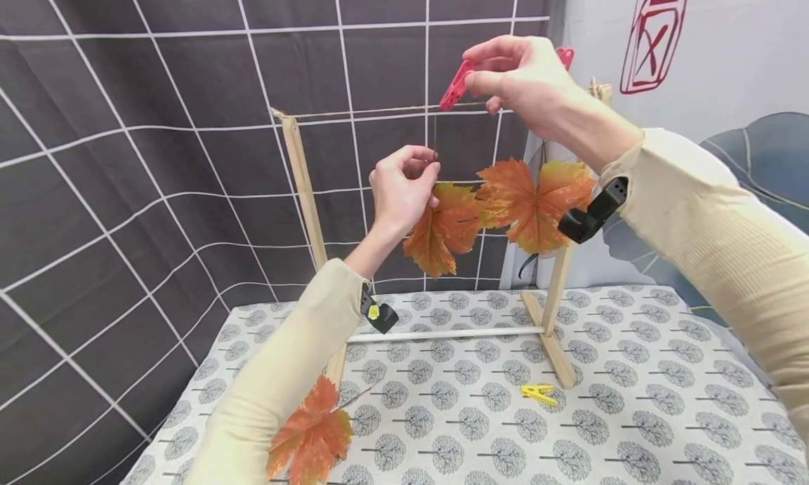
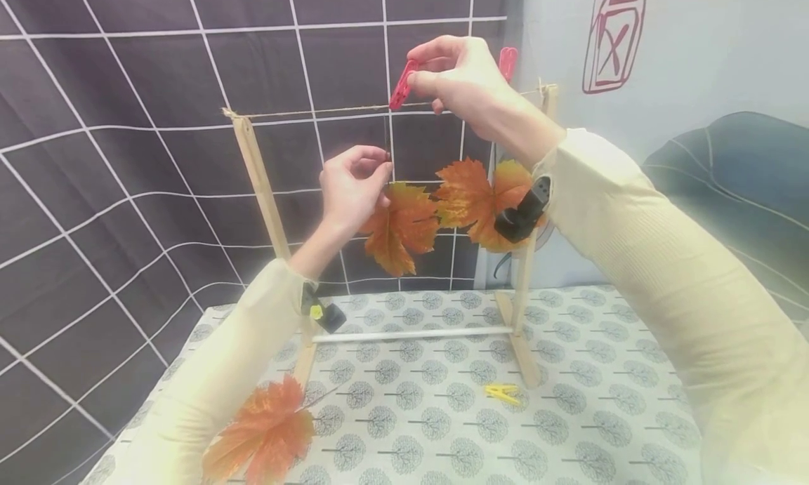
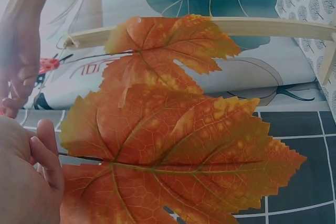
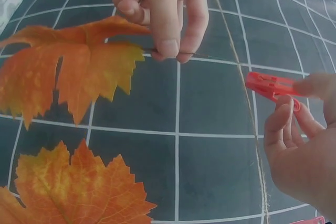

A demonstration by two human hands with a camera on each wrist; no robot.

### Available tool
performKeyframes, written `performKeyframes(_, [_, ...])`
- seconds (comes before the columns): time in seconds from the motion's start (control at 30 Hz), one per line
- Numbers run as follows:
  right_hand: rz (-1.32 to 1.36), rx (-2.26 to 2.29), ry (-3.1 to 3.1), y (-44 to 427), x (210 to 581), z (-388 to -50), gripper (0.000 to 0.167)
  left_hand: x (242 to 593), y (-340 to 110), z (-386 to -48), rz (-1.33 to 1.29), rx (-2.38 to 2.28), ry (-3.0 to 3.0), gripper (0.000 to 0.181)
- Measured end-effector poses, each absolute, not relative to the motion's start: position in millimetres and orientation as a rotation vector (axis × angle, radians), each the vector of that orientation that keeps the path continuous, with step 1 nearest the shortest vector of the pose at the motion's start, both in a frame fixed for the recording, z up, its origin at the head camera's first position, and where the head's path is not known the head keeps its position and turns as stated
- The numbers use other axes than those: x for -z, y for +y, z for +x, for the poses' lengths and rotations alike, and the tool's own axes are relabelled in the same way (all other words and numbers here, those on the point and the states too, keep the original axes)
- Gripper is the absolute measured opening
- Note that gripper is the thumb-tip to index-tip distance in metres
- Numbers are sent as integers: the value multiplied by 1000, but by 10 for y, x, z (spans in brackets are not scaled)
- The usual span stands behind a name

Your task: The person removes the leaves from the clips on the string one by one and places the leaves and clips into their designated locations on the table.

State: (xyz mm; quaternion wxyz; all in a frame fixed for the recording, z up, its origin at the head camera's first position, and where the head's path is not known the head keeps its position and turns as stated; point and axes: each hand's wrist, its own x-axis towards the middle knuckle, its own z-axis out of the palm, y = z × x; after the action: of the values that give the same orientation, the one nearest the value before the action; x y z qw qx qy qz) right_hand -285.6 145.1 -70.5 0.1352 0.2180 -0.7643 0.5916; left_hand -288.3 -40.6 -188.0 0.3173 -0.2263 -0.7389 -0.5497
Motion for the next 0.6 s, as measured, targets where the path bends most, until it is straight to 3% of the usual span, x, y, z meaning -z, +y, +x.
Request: performKeyframes(0.6, [674,-1759,-2220,1487,841,-2822,28,2002,-514,-2835,-603,1425,-1941,12])
